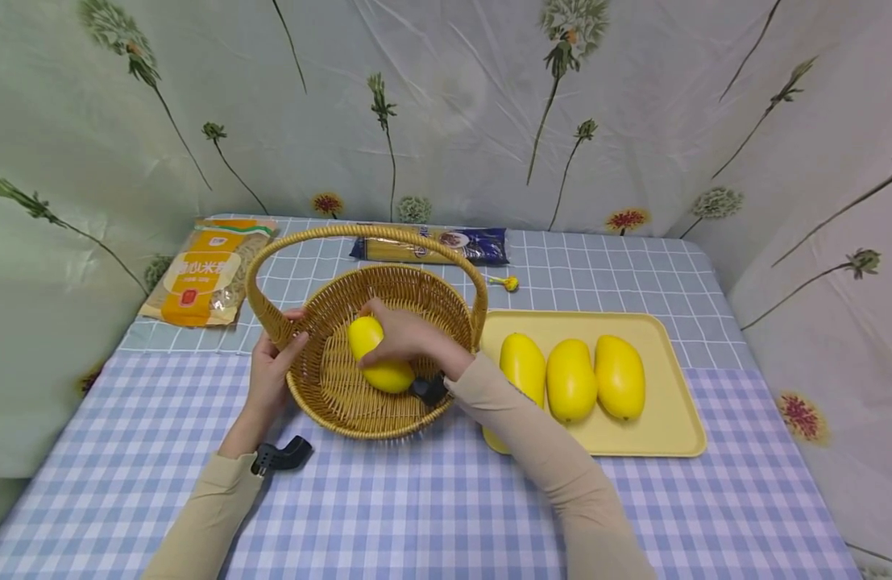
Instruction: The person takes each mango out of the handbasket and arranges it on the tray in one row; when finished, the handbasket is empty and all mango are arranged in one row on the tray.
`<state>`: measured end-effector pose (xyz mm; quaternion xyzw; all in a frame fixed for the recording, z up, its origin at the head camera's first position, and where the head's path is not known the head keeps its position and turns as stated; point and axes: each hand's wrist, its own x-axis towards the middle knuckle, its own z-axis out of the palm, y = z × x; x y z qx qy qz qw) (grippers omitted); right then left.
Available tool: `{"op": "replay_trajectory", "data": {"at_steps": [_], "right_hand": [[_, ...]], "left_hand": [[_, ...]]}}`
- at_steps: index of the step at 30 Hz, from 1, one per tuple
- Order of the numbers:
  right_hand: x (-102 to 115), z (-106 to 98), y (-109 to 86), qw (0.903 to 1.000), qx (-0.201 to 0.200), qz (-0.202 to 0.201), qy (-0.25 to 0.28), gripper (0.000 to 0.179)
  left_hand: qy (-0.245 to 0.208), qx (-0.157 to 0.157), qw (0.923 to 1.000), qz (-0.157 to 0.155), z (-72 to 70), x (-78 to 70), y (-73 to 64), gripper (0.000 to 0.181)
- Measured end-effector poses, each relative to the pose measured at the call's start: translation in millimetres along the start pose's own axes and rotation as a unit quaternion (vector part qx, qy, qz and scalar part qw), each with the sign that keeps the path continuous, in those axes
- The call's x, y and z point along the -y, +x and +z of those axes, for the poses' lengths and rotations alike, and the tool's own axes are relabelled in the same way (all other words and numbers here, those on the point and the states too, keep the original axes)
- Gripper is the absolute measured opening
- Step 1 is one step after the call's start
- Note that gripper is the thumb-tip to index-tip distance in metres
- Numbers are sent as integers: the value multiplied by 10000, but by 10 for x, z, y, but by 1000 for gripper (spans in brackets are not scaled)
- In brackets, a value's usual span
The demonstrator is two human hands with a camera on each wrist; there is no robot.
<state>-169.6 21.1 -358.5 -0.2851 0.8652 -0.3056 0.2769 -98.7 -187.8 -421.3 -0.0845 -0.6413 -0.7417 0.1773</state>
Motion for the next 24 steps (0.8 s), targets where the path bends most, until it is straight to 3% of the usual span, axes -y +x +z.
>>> {"op": "replay_trajectory", "data": {"at_steps": [7, 16, 24], "right_hand": [[18, -62, -108, 9992, -279, -235, 187, 73], [75, -104, -297, 9939, -837, -541, 474, 74], [117, -56, -509, 9798, -1589, -910, 806, 73]], "left_hand": [[-42, 12, 9999, 129, -103, 209, 23, 30], [-15, 10, 9999, 117, -105, 201, 12, 31], [-78, 4, 9999, 109, -104, 209, 22, 34]]}}
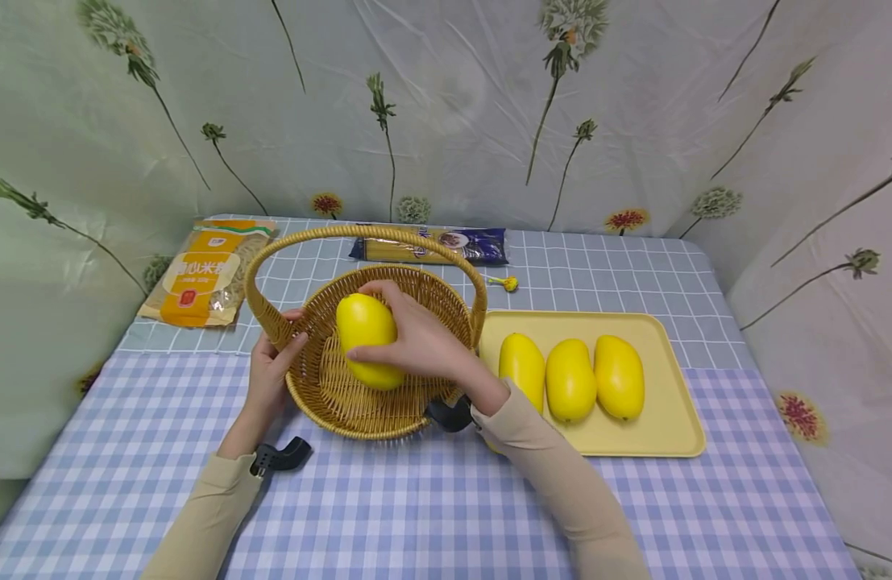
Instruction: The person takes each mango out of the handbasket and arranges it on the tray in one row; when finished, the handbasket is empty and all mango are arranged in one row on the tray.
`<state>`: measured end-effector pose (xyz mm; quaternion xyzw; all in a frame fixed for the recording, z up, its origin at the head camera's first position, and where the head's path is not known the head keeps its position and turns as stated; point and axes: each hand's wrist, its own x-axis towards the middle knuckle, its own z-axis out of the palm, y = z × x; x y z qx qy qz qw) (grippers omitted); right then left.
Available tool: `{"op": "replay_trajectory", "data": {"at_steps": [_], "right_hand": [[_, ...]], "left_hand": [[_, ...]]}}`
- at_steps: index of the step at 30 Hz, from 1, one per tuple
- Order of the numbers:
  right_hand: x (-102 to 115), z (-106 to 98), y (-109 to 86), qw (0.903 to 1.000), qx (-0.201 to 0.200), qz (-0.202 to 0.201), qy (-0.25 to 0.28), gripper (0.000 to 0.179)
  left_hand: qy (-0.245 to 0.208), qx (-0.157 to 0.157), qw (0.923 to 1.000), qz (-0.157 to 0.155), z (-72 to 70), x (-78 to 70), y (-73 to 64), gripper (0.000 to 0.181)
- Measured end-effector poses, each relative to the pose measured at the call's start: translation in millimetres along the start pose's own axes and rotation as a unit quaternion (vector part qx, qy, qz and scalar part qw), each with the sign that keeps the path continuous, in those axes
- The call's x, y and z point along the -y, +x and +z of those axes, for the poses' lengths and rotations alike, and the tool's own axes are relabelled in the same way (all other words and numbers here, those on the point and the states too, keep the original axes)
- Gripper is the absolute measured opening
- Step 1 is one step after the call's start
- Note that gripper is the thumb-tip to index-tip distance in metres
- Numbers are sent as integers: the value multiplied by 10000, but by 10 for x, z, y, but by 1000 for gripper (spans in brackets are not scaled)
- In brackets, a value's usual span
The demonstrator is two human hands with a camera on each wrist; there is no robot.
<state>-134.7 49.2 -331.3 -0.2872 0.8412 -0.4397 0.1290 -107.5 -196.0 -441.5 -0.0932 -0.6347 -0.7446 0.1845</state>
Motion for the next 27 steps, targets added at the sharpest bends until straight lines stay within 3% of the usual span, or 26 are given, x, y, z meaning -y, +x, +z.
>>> {"op": "replay_trajectory", "data": {"at_steps": [11, 20, 27], "right_hand": [[91, -2, -272, 9912, -531, -494, 1103, 75], [35, -53, -515, 9839, -1121, -914, 1045, 79], [-110, -170, -754, 9701, -1825, -1225, 1026, 80]], "left_hand": [[-79, -10, 10000, 13, -10, 5, -13, 31], [-49, -5, 10000, -9, -10, 13, -6, 31], [53, 0, 10000, -34, 2, -7, -1, 35]]}}
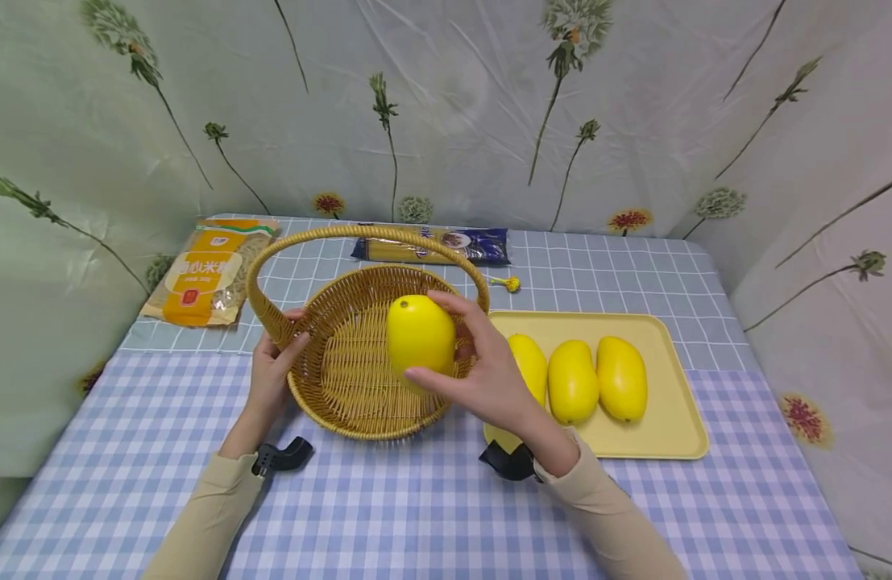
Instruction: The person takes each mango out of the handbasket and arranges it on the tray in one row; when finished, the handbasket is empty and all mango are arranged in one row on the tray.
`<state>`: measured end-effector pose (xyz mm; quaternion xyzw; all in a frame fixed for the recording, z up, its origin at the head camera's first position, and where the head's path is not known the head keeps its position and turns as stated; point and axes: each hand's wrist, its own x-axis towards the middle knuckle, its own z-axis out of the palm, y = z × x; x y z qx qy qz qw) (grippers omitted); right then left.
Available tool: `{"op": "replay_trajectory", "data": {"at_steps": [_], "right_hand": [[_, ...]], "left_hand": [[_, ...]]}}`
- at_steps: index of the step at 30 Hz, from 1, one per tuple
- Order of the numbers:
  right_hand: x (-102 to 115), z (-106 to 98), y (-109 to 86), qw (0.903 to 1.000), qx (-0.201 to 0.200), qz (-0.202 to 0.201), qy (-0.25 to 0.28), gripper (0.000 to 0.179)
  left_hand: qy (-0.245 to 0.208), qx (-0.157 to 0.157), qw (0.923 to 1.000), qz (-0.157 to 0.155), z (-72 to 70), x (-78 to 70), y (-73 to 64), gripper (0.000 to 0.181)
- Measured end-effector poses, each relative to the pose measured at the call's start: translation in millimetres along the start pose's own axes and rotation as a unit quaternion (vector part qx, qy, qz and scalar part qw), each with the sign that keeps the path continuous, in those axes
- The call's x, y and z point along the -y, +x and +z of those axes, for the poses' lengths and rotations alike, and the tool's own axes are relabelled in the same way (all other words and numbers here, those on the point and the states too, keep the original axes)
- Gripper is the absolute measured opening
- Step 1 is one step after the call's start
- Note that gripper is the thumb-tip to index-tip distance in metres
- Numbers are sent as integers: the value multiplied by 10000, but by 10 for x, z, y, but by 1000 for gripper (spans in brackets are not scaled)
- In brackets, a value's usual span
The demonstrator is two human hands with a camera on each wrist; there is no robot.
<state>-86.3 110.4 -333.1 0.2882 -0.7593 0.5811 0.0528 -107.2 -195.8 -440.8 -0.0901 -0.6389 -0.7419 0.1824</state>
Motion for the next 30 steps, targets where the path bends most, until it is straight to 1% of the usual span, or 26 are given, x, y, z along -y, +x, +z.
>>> {"op": "replay_trajectory", "data": {"at_steps": [3, 6, 10, 12, 15, 16, 18, 19, 21, 23, 25, 30], "right_hand": [[-42, -105, -84, 9993, -289, -227, -30, 80], [-81, -205, -172, 9977, -591, -327, 11, 79], [-109, -328, -272, 9936, -1060, -359, 133, 76], [-115, -392, -314, 9905, -1334, -313, 111, 74], [-148, -501, -382, 9840, -1733, -322, 275, 74], [-159, -542, -404, 9817, -1863, -255, 311, 74], [-195, -629, -443, 9760, -2117, -206, 461, 74], [-219, -675, -461, 9722, -2254, -227, 592, 74], [-264, -777, -491, 9648, -2531, -140, 704, 73], [-309, -883, -521, 9564, -2844, -21, 669, 71], [-359, -993, -557, 9480, -3137, 143, 521, 69], [-477, -1239, -654, 9255, -3720, 692, 179, 66]], "left_hand": [[-32, -3, 10000, -5, -1, 4, -4, 34], [-66, 14, 10000, -2, -7, 17, -9, 32], [-72, 21, 10000, 26, -16, 29, -12, 33], [-62, 17, 10000, 43, -15, 30, -11, 34], [-73, 35, 9999, 63, -12, 37, -5, 31], [-70, 36, 9999, 64, -10, 38, -3, 30], [-59, 46, 10000, 54, -8, 40, 1, 30], [-56, 41, 10000, 53, -8, 43, 3, 30], [-40, 39, 10000, 46, -4, 39, 4, 30], [-29, 28, 10000, 50, -5, 40, 4, 30], [-30, 25, 10000, 59, -5, 39, 3, 30], [-72, 15, 10000, 50, -8, 25, -7, 30]]}}
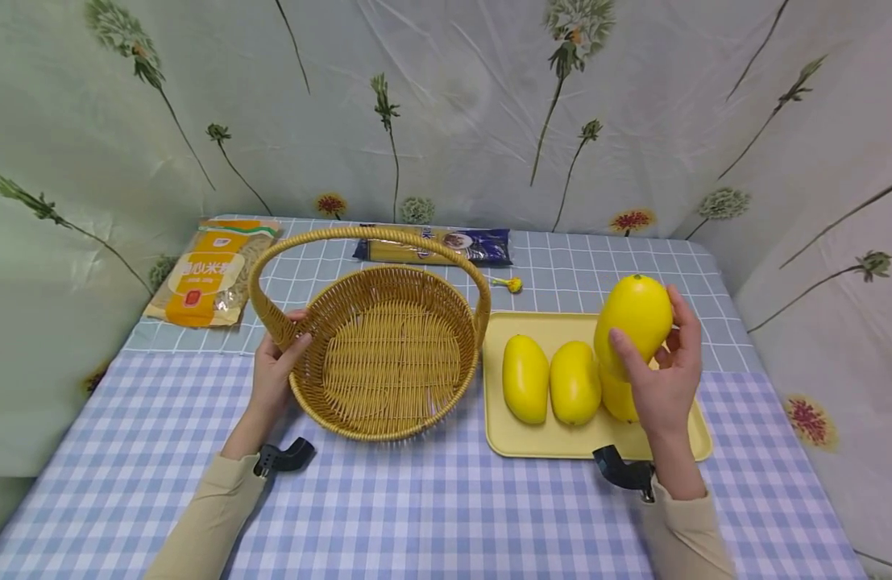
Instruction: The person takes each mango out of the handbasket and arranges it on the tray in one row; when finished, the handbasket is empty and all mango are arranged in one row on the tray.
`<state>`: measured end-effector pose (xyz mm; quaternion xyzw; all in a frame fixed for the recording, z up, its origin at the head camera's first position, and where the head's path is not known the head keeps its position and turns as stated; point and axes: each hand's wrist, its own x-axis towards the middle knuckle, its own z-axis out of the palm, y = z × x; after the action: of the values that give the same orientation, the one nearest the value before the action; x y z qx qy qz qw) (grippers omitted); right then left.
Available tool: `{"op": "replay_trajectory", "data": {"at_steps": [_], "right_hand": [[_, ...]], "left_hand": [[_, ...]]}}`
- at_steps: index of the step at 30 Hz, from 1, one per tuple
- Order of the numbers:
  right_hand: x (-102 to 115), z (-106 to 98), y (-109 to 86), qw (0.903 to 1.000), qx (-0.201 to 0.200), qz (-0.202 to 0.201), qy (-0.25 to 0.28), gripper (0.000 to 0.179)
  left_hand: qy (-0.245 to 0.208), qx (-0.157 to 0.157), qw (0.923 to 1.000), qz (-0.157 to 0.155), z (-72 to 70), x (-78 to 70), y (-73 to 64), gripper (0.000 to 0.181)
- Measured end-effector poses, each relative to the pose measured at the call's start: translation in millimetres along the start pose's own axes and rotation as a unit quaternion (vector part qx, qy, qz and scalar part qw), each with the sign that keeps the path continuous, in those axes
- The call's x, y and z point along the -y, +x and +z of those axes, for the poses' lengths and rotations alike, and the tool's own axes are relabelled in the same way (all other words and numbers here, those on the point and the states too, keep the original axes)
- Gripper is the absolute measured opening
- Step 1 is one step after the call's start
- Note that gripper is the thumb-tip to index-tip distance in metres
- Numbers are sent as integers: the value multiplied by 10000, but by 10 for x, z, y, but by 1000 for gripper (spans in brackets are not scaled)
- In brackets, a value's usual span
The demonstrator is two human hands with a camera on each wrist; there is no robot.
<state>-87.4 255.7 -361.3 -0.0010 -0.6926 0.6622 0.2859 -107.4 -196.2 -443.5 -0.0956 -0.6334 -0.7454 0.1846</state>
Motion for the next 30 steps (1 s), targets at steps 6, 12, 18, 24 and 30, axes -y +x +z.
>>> {"op": "replay_trajectory", "data": {"at_steps": [6, 12, 18, 24, 30], "right_hand": [[-169, -236, 97, 9959, -633, 486, -417, 61], [-303, -430, 163, 9878, -943, 1014, -715, 59], [-384, -573, 179, 9742, -975, 1507, -1371, 58], [-469, -698, 170, 9477, -481, 2056, -2395, 60], [-523, -798, 165, 9235, 150, 2375, -3009, 67]], "left_hand": [[-21, -15, 10000, -40, -2, -11, 0, 30], [-75, 1, 10000, -10, -9, -1, 4, 31], [-90, 11, 9999, 65, -16, 27, 1, 29], [-196, 49, 9997, 154, -18, 51, 4, 28], [-82, 7, 10000, -16, -7, 10, -5, 29]]}}
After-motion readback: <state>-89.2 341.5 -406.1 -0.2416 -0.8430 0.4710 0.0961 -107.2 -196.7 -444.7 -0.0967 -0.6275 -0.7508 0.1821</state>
